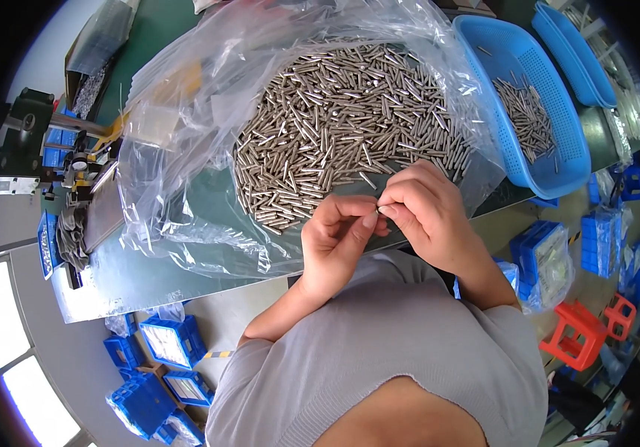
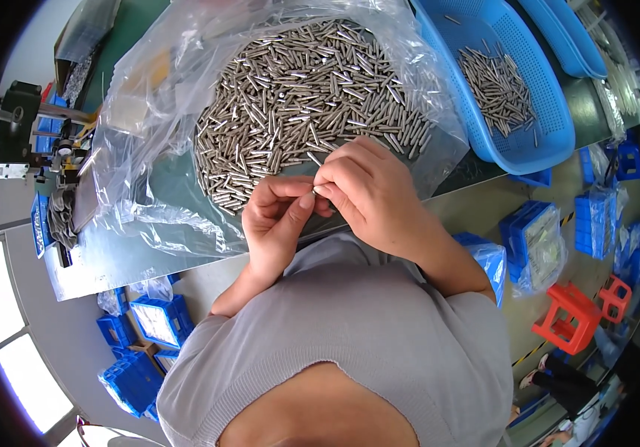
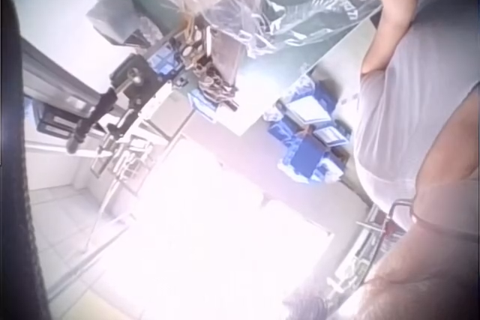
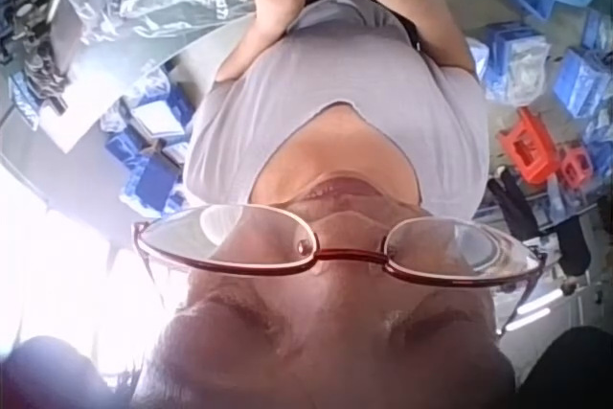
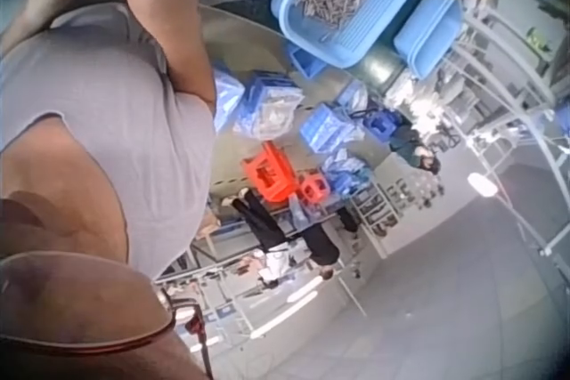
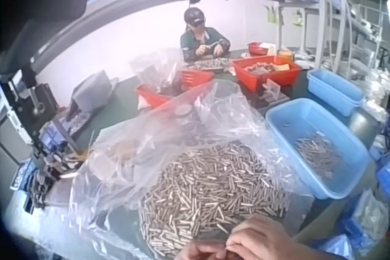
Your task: Sorting small metal rods from a large plastic bag into a blue plastic basket on a workbench.
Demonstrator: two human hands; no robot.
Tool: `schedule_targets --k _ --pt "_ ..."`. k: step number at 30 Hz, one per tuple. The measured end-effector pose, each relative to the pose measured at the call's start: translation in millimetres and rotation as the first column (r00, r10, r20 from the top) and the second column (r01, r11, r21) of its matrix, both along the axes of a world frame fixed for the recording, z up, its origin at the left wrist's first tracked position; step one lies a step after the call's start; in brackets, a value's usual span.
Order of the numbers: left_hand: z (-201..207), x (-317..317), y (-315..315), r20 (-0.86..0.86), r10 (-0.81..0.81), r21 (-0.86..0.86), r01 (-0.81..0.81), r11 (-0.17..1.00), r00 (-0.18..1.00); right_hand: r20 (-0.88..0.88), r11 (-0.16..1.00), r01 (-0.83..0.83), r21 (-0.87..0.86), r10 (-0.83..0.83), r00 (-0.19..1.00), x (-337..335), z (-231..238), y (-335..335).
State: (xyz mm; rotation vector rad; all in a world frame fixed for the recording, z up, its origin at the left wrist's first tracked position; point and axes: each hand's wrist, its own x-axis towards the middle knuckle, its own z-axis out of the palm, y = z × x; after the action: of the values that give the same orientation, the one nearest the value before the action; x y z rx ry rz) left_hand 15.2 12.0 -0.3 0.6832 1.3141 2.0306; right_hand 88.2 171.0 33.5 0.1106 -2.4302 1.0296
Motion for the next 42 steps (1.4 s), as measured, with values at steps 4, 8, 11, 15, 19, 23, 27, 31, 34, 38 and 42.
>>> schedule_targets --k 4,8,11,15,19,23,27,31,34,38,42 --pt "-2 -1 0 0.031 0.038 0.047 -0.039 0.998 0.999 -0.100 0.980 0.201 -0.004 -0.200 0.975 9 14 10" --pt "-1 -2 1 0.035 0.080 0.118 -0.083 0.989 0.996 -0.350 0.690 0.718 0.095 -0.651 0.673 32 29 56" --pt "-1 -2 2 0.010 0.170 0.122 -0.170 0.978 0.985 -0.351 0.483 0.854 0.191 -0.779 0.519 31 33 62" --pt "-3 0 4 0.035 0.216 0.159 -0.219 0.963 0.976 -0.090 0.873 0.446 0.196 -0.437 0.895 10 23 23" --pt "-2 0 2 0.050 0.219 0.161 -0.224 0.961 0.974 0.056 0.960 0.150 0.238 -0.168 0.984 -20 -4 1" --pt "-3 -2 1 0.059 0.154 0.191 -0.163 0.968 0.986 0.088 0.910 0.103 0.401 -0.150 0.985 -28 -10 4" --pt "-4 -3 1 0.056 0.155 0.192 -0.163 0.968 0.986 0.138 0.912 0.040 0.407 -0.105 0.985 -19 -10 10" --pt "-3 -3 1 0.056 0.143 0.189 -0.151 0.970 0.988 0.167 0.862 0.047 0.505 -0.151 0.974 -15 -10 8" --pt "-3 -3 1 0.057 0.144 0.179 -0.152 0.972 0.988 0.092 0.912 0.096 0.399 -0.144 0.985 -18 -11 8" --pt "-2 -4 1 0.060 0.122 0.156 -0.130 0.979 0.991 0.015 0.995 0.098 -0.002 -0.098 0.995 -12 5 9" --pt "-1 -2 2 0.067 0.111 0.133 -0.119 0.984 0.992 0.071 0.858 -0.001 -0.513 0.044 0.997 -5 2 3"
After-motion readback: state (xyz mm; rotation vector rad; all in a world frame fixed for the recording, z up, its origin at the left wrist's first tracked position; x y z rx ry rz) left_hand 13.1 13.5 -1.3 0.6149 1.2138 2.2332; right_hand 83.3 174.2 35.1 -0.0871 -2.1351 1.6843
